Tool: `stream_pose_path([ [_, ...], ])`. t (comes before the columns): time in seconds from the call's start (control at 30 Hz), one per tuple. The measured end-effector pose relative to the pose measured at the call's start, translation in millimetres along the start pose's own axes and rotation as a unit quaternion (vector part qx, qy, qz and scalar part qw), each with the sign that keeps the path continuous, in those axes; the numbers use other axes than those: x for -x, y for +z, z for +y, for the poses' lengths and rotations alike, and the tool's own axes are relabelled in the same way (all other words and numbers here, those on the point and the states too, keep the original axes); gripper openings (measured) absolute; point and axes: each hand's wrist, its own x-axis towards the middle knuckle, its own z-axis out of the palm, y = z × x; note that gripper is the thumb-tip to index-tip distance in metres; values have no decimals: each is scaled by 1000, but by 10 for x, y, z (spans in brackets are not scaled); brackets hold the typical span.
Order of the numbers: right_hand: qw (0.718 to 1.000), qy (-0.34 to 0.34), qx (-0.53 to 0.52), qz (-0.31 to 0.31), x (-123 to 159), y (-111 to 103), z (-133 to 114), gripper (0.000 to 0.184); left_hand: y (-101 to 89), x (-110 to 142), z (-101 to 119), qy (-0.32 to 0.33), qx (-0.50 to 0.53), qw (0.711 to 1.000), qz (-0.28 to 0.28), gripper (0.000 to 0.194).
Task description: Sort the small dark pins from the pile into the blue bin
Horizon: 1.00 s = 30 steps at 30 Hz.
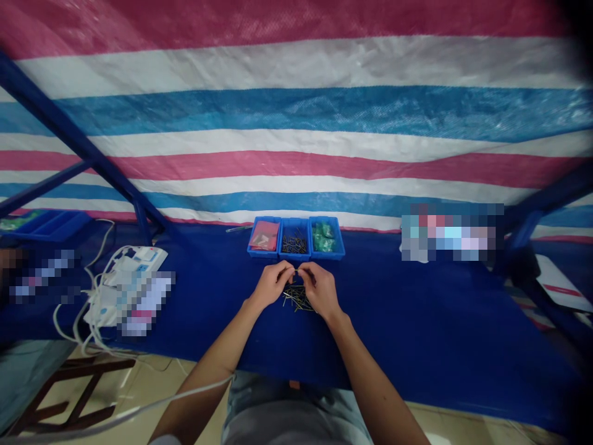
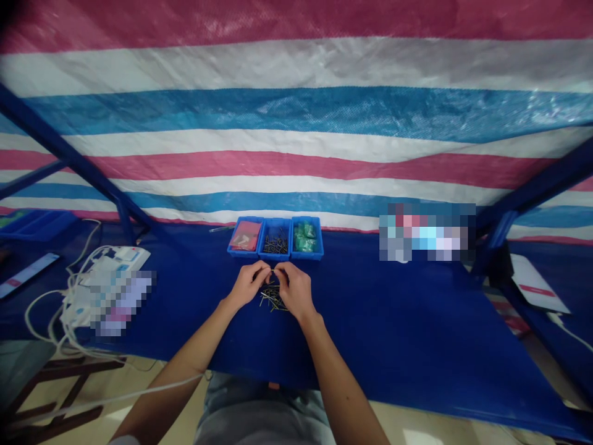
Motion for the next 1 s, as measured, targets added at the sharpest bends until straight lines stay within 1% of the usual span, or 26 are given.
stream_pose_path([
  [0.3,1000,-1,24,-7,-2,5,-23,25,12,-2,-1,8,-8,1000,7,33],
  [0.5,999,-3,26,-28,-12,-7,-53,32,8,7,-5,7,-4,1000,7,34],
  [0.57,1000,4,11,-28,-10,-11,-51,28,7,11,-11,4,-3,1000,12,34],
  [0.63,1000,6,-9,-23,-8,-12,-49,20,5,12,-16,2,-4,1000,20,35],
  [0.77,1000,-15,-23,-7,-11,-4,-44,15,-4,8,-12,0,-4,1000,21,35],
  [0.87,999,-31,-20,-1,-15,0,-40,17,-7,5,0,-5,-2,1000,12,36],
  [1.0,1000,-29,-6,0,-18,-8,-34,19,4,6,2,-6,-5,1000,11,37],
])
